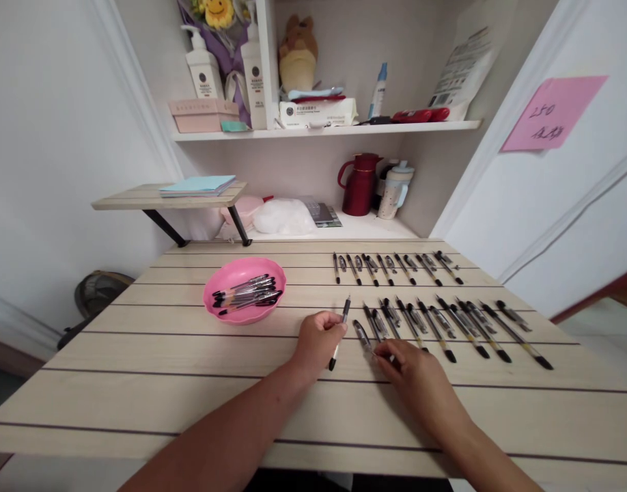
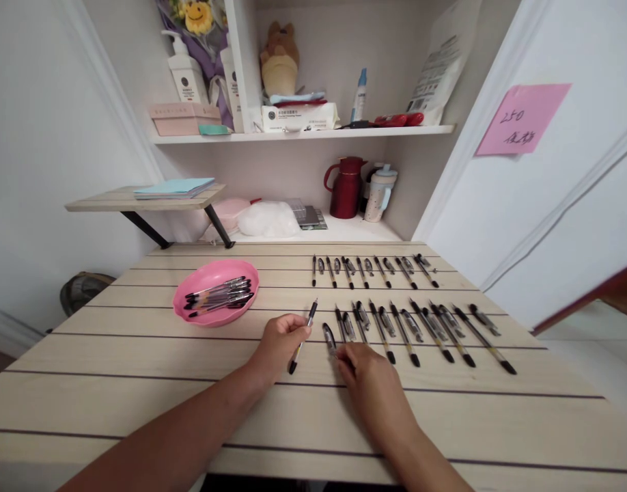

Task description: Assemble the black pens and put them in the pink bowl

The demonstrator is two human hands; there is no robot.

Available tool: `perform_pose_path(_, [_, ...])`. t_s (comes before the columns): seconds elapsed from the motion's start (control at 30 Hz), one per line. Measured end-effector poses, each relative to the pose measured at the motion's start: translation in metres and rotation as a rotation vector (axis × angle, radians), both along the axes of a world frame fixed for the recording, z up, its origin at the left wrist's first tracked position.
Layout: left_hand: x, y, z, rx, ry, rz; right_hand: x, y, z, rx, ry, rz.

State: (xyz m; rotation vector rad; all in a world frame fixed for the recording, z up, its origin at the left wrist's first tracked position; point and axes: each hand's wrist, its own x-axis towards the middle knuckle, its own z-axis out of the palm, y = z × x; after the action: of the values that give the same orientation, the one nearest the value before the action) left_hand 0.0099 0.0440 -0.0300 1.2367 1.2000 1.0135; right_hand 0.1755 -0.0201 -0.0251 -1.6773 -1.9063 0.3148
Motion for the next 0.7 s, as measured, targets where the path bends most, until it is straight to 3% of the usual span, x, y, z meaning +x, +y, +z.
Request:
perform_pose_path(0.17, [0.000, 0.004, -0.007, 0.089, 0.128, -0.004, -0.011, -0.001, -0.007, 0.086, -0.212, -0.013])
perform_pose_path(0.57, [0.002, 0.006, -0.014, 0.122, 0.240, -0.025, -0.013, 0.007, -0.016, 0.082, -0.268, -0.020])
perform_pose_path(0.7, [0.001, 0.006, -0.011, 0.141, 0.375, -0.063, -0.012, 0.006, -0.015, 0.063, -0.265, -0.022])
